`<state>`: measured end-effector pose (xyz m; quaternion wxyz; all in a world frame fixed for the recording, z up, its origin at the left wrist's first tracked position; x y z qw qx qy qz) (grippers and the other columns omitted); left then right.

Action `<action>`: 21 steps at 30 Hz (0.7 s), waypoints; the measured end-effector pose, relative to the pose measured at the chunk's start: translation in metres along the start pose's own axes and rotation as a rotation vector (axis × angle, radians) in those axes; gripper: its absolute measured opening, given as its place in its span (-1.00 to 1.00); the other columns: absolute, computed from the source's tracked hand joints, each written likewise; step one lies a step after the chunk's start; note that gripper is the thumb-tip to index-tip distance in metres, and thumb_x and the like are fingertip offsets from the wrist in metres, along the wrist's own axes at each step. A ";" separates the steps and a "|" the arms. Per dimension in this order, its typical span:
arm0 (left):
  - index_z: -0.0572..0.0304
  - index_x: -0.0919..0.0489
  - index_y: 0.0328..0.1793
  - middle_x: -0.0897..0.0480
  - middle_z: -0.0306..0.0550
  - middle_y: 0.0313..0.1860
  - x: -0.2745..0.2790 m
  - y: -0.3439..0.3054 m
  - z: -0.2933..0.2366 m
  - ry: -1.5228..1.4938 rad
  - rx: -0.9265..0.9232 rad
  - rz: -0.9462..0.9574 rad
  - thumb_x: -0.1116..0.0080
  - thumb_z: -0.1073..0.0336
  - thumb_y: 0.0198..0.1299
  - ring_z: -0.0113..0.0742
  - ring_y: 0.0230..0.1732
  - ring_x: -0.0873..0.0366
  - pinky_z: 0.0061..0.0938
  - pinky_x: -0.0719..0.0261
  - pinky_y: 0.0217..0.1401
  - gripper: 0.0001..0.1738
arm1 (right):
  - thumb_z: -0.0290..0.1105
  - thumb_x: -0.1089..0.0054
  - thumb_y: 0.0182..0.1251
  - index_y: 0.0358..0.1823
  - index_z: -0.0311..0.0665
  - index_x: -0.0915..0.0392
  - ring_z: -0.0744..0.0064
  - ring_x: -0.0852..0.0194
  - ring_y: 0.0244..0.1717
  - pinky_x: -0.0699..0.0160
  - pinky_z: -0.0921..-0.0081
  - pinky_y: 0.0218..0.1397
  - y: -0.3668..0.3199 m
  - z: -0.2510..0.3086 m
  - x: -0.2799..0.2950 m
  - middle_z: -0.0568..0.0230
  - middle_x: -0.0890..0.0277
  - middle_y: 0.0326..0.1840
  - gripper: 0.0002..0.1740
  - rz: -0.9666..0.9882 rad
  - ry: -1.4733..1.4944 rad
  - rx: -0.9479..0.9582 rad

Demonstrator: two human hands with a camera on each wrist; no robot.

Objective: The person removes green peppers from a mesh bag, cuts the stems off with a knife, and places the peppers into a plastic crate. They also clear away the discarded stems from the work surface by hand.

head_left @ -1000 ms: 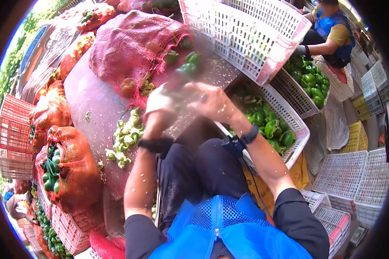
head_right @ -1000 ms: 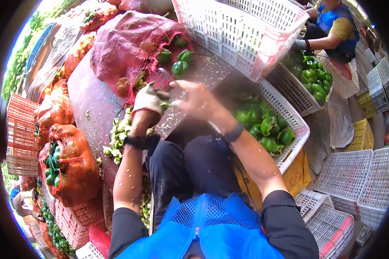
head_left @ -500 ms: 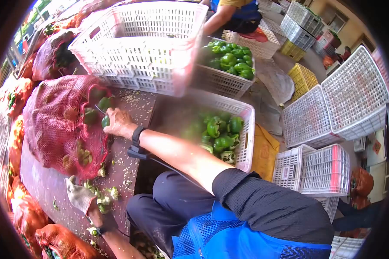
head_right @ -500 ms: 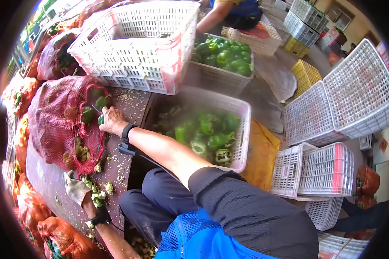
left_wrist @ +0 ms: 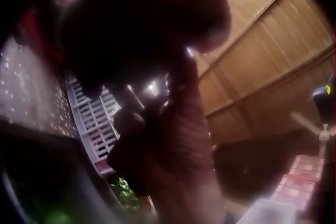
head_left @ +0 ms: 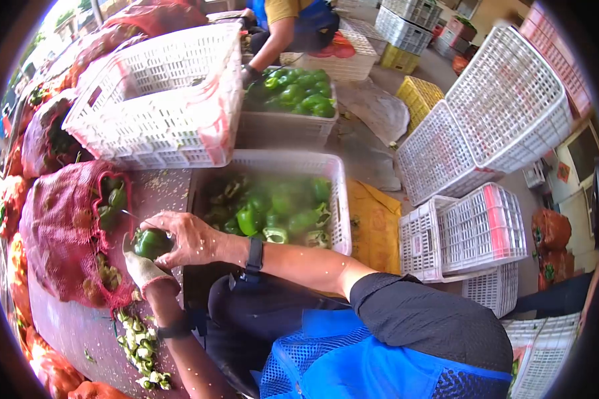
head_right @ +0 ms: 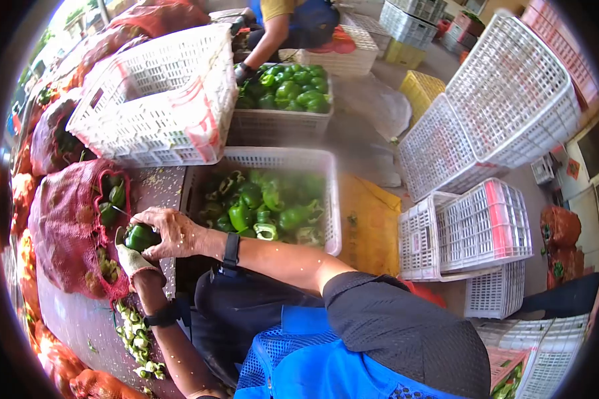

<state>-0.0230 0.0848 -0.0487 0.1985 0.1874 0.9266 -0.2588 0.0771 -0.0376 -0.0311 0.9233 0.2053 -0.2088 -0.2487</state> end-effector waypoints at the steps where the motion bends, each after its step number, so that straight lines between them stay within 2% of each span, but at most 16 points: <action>1: 0.19 -0.63 0.03 -0.73 -0.08 -0.19 -0.011 -0.014 0.003 -0.047 -0.021 0.009 -0.05 -0.02 0.43 -0.17 -0.25 -0.71 -0.27 -0.67 -0.10 -0.58 | -0.21 -0.58 -0.07 0.30 -0.46 -0.48 -0.06 -0.53 0.32 -0.46 0.24 0.44 -0.005 0.000 0.004 -0.19 -0.55 0.26 -0.14 -0.029 -0.045 0.034; 2: 0.19 -0.63 0.03 -0.73 -0.08 -0.19 -0.013 -0.016 0.010 -0.043 -0.020 0.012 -0.05 -0.02 0.43 -0.17 -0.25 -0.71 -0.27 -0.67 -0.10 -0.58 | -0.22 -0.59 -0.07 0.31 -0.46 -0.48 -0.05 -0.52 0.34 -0.46 0.23 0.45 -0.009 0.001 0.006 -0.20 -0.55 0.28 -0.13 -0.054 -0.082 0.067; 4: 0.22 -0.58 0.20 -0.72 -0.02 0.01 0.000 -0.011 0.024 0.177 -0.291 0.130 -0.07 0.15 0.39 -0.12 -0.02 -0.72 -0.22 -0.67 0.13 -0.62 | -0.24 -0.57 -0.04 0.32 -0.43 -0.48 -0.07 -0.52 0.34 -0.47 0.24 0.47 -0.018 0.012 0.022 -0.14 -0.56 0.29 -0.16 -0.054 -0.189 0.197; 5: 0.28 -0.56 0.23 -0.69 0.03 0.08 0.010 -0.003 0.029 0.489 -0.384 0.183 -0.09 0.29 0.35 -0.09 0.08 -0.69 -0.21 -0.65 0.18 -0.62 | -0.28 -0.57 -0.07 0.32 -0.41 -0.49 -0.05 -0.55 0.32 -0.54 0.25 0.41 -0.022 0.018 0.030 -0.11 -0.57 0.28 -0.16 -0.046 -0.138 0.152; 6: 0.25 -0.57 0.20 -0.70 0.00 0.04 0.018 -0.003 0.033 0.826 -0.754 0.261 -0.06 0.36 0.32 -0.11 0.04 -0.68 -0.20 -0.69 0.08 -0.65 | -0.29 -0.58 -0.09 0.30 -0.39 -0.52 -0.03 -0.57 0.29 -0.60 0.24 0.34 -0.025 0.016 0.033 -0.11 -0.57 0.27 -0.18 -0.079 -0.170 0.191; 7: 0.24 -0.59 0.17 -0.70 -0.01 -0.02 0.015 -0.007 0.033 0.921 -0.823 0.216 0.01 0.32 0.37 -0.14 -0.04 -0.68 -0.25 -0.69 -0.01 -0.67 | -0.32 -0.57 -0.06 0.26 -0.41 -0.55 -0.01 -0.59 0.28 -0.60 0.24 0.33 -0.026 0.023 0.039 -0.12 -0.59 0.25 -0.23 -0.092 -0.167 0.207; 8: 0.23 -0.60 0.15 -0.71 -0.03 -0.07 0.007 -0.015 0.030 0.827 -0.738 0.167 0.09 0.28 0.42 -0.17 -0.12 -0.68 -0.30 -0.69 -0.10 -0.67 | -0.31 -0.57 0.02 0.23 -0.43 -0.57 0.08 -0.67 0.20 -0.65 0.27 0.27 -0.026 0.027 0.040 -0.14 -0.62 0.20 -0.30 -0.131 -0.126 0.182; 9: 0.22 -0.62 0.12 -0.71 -0.04 -0.13 0.001 -0.018 0.027 0.661 -0.628 0.119 0.17 0.24 0.48 -0.20 -0.21 -0.67 -0.35 -0.69 -0.19 -0.64 | -0.25 -0.55 0.14 0.23 -0.42 -0.58 0.19 -0.73 0.09 -0.70 0.32 0.16 -0.032 0.035 0.046 -0.11 -0.68 0.12 -0.35 -0.129 0.019 -0.012; 10: 0.21 -0.63 0.09 -0.72 -0.06 -0.18 -0.006 -0.019 0.025 0.525 -0.544 0.091 0.24 0.20 0.53 -0.23 -0.29 -0.67 -0.40 -0.69 -0.28 -0.60 | -0.21 -0.49 0.27 0.18 -0.39 -0.61 0.25 -0.76 0.00 -0.72 0.34 0.08 -0.039 0.030 0.051 -0.06 -0.72 0.04 -0.45 -0.160 -0.083 -0.103; 11: 0.24 -0.65 0.04 -0.73 -0.05 -0.20 -0.006 -0.020 0.029 0.386 -0.561 0.056 0.30 0.19 0.55 -0.24 -0.31 -0.67 -0.40 -0.68 -0.31 -0.55 | -0.10 -0.37 0.43 0.17 -0.34 -0.62 0.52 -0.67 -0.12 -0.70 0.49 -0.09 -0.048 0.024 0.054 0.22 -0.72 -0.07 -0.52 -0.158 -0.075 -0.131; 12: 0.27 -0.67 -0.02 -0.74 -0.04 -0.22 -0.004 -0.019 0.029 0.250 -0.572 0.033 0.37 0.19 0.57 -0.24 -0.33 -0.67 -0.40 -0.68 -0.34 -0.49 | 0.05 -0.22 0.51 0.10 -0.34 -0.63 0.61 -0.61 -0.23 -0.63 0.54 -0.28 -0.055 0.014 0.055 0.28 -0.70 -0.16 -0.46 -0.099 0.025 -0.155; 13: 0.33 -0.68 -0.11 -0.74 -0.02 -0.25 -0.010 -0.023 0.014 0.111 -0.320 0.148 0.36 0.25 0.56 -0.28 -0.32 -0.68 -0.42 -0.69 -0.27 -0.49 | 0.12 -0.13 0.53 0.05 -0.34 -0.64 0.62 -0.58 -0.32 -0.57 0.54 -0.36 -0.061 0.019 0.053 0.29 -0.68 -0.23 -0.42 -0.032 0.062 -0.249; 14: 0.33 -0.68 -0.11 -0.74 -0.02 -0.25 -0.007 -0.024 0.013 0.111 -0.321 0.145 0.36 0.25 0.56 -0.28 -0.32 -0.68 -0.42 -0.69 -0.27 -0.49 | 0.19 -0.04 0.56 -0.01 -0.34 -0.65 0.63 -0.55 -0.40 -0.52 0.55 -0.44 -0.066 0.027 0.053 0.30 -0.65 -0.30 -0.37 0.026 0.089 -0.346; 18: 0.35 -0.67 -0.09 -0.74 -0.02 -0.28 -0.016 -0.026 0.019 0.110 -0.281 0.243 0.32 0.23 0.55 -0.27 -0.30 -0.69 -0.42 -0.70 -0.16 -0.51 | 0.27 0.10 0.57 -0.13 -0.34 -0.65 0.61 -0.49 -0.53 -0.44 0.54 -0.50 -0.067 0.038 0.049 0.35 -0.59 -0.43 -0.28 0.112 0.104 -0.410; 20: 0.37 -0.65 0.01 -0.75 -0.02 -0.23 -0.016 -0.026 0.023 0.138 -0.295 0.229 0.30 0.20 0.54 -0.23 -0.29 -0.69 -0.40 -0.70 -0.09 -0.52 | 0.12 0.10 0.65 -0.27 -0.35 -0.58 0.62 -0.42 -0.55 -0.44 0.48 -0.45 -0.064 0.039 0.047 0.36 -0.46 -0.56 -0.37 0.191 0.108 -0.466; 21: 0.37 -0.65 0.01 -0.75 -0.02 -0.23 -0.019 -0.025 0.025 0.138 -0.291 0.239 0.30 0.20 0.54 -0.23 -0.29 -0.69 -0.40 -0.70 -0.09 -0.52 | 0.09 0.11 0.66 -0.26 -0.34 -0.60 0.56 -0.45 -0.55 -0.45 0.44 -0.44 -0.066 0.035 0.043 0.35 -0.47 -0.57 -0.40 0.153 0.131 -0.475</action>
Point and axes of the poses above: each hand's wrist, its own y-axis towards the middle knuckle, its own x-axis out of the back of the hand, z = x × y, the point moved 1 cm from there along y, towards the middle knuckle
